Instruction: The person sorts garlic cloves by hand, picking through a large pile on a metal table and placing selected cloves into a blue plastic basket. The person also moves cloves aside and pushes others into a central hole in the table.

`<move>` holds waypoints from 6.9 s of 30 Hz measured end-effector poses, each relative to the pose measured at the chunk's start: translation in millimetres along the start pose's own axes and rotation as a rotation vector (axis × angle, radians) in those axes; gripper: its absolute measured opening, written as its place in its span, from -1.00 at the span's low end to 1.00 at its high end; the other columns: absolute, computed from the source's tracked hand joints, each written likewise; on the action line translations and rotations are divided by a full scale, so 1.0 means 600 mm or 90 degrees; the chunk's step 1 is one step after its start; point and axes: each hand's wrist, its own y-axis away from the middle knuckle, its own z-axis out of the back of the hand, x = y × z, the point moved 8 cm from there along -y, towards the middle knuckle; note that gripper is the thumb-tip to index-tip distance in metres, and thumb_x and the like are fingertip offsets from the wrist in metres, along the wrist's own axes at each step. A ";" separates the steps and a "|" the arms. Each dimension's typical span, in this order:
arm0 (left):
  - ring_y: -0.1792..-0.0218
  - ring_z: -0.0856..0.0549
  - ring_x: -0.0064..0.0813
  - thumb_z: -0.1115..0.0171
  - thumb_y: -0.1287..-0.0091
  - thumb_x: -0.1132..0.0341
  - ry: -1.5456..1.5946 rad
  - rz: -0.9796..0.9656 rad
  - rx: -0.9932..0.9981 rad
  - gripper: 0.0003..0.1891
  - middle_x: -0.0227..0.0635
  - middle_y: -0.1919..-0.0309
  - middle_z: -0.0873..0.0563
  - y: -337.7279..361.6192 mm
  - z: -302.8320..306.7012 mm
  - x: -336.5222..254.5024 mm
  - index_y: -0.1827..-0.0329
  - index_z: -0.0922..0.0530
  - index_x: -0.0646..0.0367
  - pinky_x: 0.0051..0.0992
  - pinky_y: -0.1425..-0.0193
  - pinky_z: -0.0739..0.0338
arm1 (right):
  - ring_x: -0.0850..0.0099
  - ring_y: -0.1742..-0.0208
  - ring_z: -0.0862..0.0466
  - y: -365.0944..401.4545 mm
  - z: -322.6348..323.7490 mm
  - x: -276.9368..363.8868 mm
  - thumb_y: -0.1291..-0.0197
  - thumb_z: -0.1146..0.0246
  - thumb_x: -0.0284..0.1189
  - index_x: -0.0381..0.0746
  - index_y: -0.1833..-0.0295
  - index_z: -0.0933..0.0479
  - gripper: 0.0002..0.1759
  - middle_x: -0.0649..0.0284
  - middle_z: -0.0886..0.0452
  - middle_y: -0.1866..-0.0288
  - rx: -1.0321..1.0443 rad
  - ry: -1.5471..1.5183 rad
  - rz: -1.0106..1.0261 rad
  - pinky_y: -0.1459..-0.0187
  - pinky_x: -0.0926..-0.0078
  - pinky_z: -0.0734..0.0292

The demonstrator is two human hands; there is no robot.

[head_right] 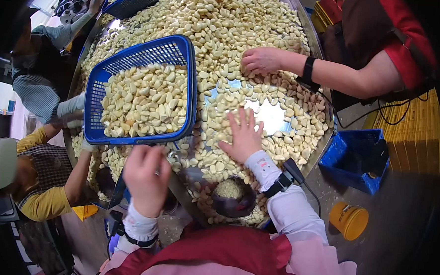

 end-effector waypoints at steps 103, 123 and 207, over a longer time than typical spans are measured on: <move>0.33 -0.72 0.00 -0.11 -0.28 0.29 0.315 -0.176 0.617 -0.81 0.00 0.21 -0.60 0.233 -0.298 -0.107 0.10 -0.63 0.03 -0.12 0.21 -0.64 | -0.35 -0.44 -0.26 0.266 -0.053 -0.015 0.02 -0.45 -0.17 -0.07 -0.46 -0.34 -0.13 -0.16 -0.16 -0.53 0.209 0.176 0.101 -0.18 -0.20 -0.48; 0.33 -0.71 -0.17 -0.37 -0.10 0.53 0.363 0.265 0.441 -0.79 -0.15 0.30 -0.71 0.168 -0.281 0.061 0.17 -0.68 0.25 -0.35 0.19 -0.59 | 0.11 0.35 -0.63 0.134 -0.024 0.077 -0.11 -0.29 -0.53 -0.25 0.33 -0.65 -0.96 0.09 -0.62 0.35 -0.044 -0.464 0.203 0.32 0.31 -0.56; -0.30 -0.43 0.16 -0.41 -0.19 0.20 0.174 0.036 0.277 -0.50 -0.03 -0.26 -0.46 0.055 -0.325 -0.038 -0.19 -0.58 0.13 0.03 -0.28 -0.38 | 0.13 0.21 -0.75 -0.147 0.079 -0.148 -0.06 -0.34 -0.35 -0.22 0.32 -0.72 -0.83 0.09 -0.72 0.28 -0.193 0.010 -0.091 0.13 0.17 -0.66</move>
